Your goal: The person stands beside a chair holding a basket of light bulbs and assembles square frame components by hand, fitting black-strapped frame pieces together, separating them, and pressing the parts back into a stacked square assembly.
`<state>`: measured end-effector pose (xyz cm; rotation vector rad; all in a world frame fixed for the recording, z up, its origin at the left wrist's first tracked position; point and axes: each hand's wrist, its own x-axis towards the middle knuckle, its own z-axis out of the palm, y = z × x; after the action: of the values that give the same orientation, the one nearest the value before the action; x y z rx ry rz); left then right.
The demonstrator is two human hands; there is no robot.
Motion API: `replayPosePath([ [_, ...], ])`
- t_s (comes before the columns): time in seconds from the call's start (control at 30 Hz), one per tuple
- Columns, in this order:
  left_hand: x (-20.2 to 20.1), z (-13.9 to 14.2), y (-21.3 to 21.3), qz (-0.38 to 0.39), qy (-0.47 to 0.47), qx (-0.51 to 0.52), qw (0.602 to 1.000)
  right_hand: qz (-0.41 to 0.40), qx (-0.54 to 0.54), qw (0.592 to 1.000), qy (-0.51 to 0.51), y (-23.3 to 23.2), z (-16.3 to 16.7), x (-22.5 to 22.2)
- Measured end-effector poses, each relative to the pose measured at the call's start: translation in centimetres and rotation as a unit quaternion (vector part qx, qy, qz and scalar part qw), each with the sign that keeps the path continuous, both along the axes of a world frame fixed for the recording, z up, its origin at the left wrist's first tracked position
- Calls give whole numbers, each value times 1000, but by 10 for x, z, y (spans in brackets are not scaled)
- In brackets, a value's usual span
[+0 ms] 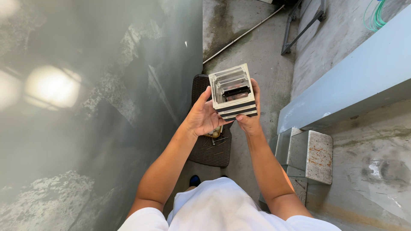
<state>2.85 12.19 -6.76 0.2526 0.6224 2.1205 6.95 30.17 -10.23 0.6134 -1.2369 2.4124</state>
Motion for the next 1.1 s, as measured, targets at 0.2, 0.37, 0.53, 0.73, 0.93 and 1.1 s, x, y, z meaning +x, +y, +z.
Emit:
replayPosePath([
  [0.2, 12, -14, -4, 54, -52, 25, 997, 30, 40, 998, -27, -3, -3, -2],
  [0.37, 14, -34, -3, 110, -66, -9, 992, 36, 142, 987, -67, 1, -16, -5],
  [0.53, 11, -62, -7, 108, -62, 53, 991, 29, 231, 968, -93, 4, -28, -4],
  [0.73, 11, -85, -11, 95, -64, 135, 984, 67, 288, 951, -89, 2, -14, -4],
  [0.93, 10, -100, -12, 110, -43, 89, 989, -103, 432, 896, -12, 16, 68, -6],
  [1.1, 13, -113, 2, 109, -47, 76, 990, -97, 667, 726, 132, -9, 125, -25],
])
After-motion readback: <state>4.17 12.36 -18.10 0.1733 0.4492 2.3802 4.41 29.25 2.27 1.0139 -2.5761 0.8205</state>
